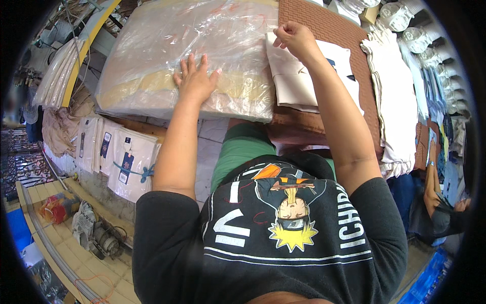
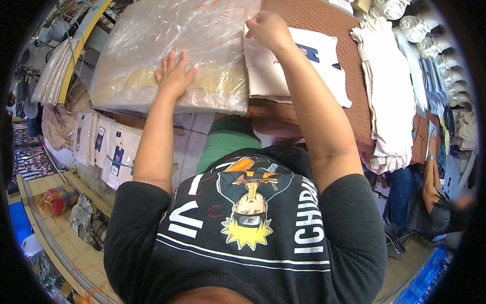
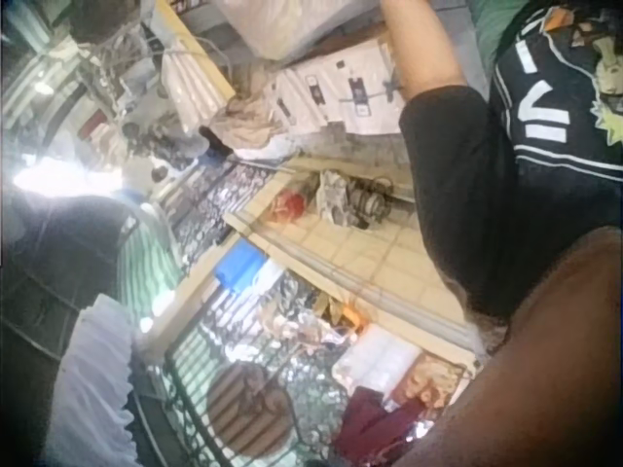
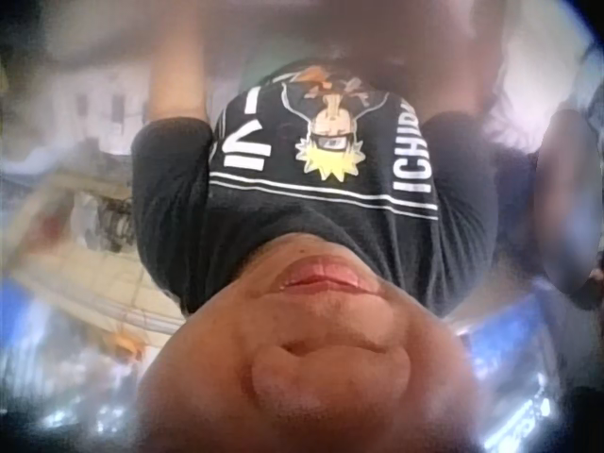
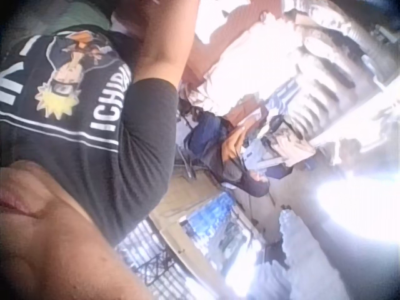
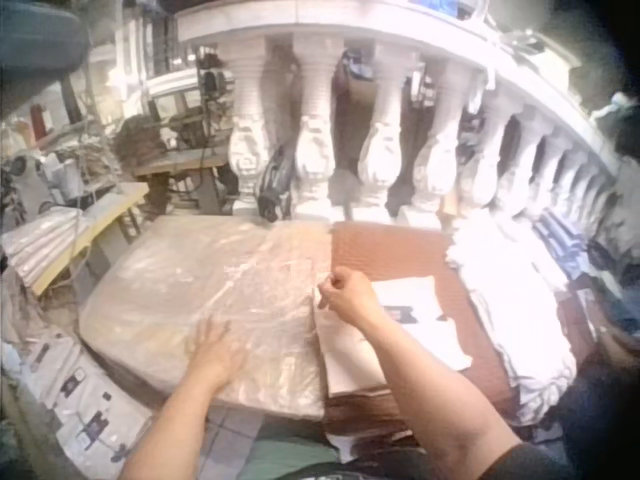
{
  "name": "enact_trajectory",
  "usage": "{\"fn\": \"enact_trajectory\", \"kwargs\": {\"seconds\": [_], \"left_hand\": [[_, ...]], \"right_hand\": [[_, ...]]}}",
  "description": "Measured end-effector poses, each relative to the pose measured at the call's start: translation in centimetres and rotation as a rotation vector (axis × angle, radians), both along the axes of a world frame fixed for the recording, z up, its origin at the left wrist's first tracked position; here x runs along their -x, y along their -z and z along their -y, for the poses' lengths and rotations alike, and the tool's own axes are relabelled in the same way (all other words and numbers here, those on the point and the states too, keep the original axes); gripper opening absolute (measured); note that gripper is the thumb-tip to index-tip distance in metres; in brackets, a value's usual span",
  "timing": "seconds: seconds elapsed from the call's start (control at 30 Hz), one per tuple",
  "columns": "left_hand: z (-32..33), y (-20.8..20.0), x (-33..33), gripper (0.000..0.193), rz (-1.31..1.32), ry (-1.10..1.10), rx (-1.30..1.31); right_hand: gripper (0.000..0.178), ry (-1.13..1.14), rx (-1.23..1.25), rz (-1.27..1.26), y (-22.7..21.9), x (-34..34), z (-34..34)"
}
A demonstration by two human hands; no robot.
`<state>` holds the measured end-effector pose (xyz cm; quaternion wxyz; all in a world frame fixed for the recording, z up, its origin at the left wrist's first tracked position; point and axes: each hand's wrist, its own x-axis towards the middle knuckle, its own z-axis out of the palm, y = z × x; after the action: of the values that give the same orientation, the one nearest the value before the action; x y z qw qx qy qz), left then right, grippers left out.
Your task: The person places a folded shirt into a plastic bag, seals the bag with tape, and then unfolds another shirt on a work table.
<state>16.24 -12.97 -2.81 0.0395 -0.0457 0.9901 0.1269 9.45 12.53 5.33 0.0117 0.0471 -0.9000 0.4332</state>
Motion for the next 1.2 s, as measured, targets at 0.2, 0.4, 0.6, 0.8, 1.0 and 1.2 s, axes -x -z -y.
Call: {"fn": "enact_trajectory", "kwargs": {"seconds": [0.2,0.4,0.6,0.8,1.0,1.2], "left_hand": [[0.8,-1.4,-0.1,0.072,-0.039,0.014,-0.023],[-6.4,-5.0,-2.4,0.058,-0.564,0.159,-0.324],[-8.2,-3.3,-1.7,0.032,-0.494,0.148,-0.363],[-4.7,-5.4,4.0,0.024,0.049,0.132,-0.818],[-5.6,-6.7,5.9,0.026,0.337,-0.05,-1.181],[-6.4,-5.6,6.4,0.028,0.364,-0.094,-1.176]], "right_hand": [[0.023,-0.055,0.139,0.178,-1.7,-1.1,0.2],[0.024,-0.063,0.356,0.27,-1.7,-1.2,1.1],[0.032,-0.051,0.446,0.297,-2.1,-1.7,0.3],[0.04,-0.123,-0.058,-0.059,-0.5,1.5,-6.0],[0.049,-0.364,-0.425,-0.105,-0.6,4.2,-7.1],[0.05,-0.462,-0.554,0.26,-1.2,6.1,-6.1]]}}
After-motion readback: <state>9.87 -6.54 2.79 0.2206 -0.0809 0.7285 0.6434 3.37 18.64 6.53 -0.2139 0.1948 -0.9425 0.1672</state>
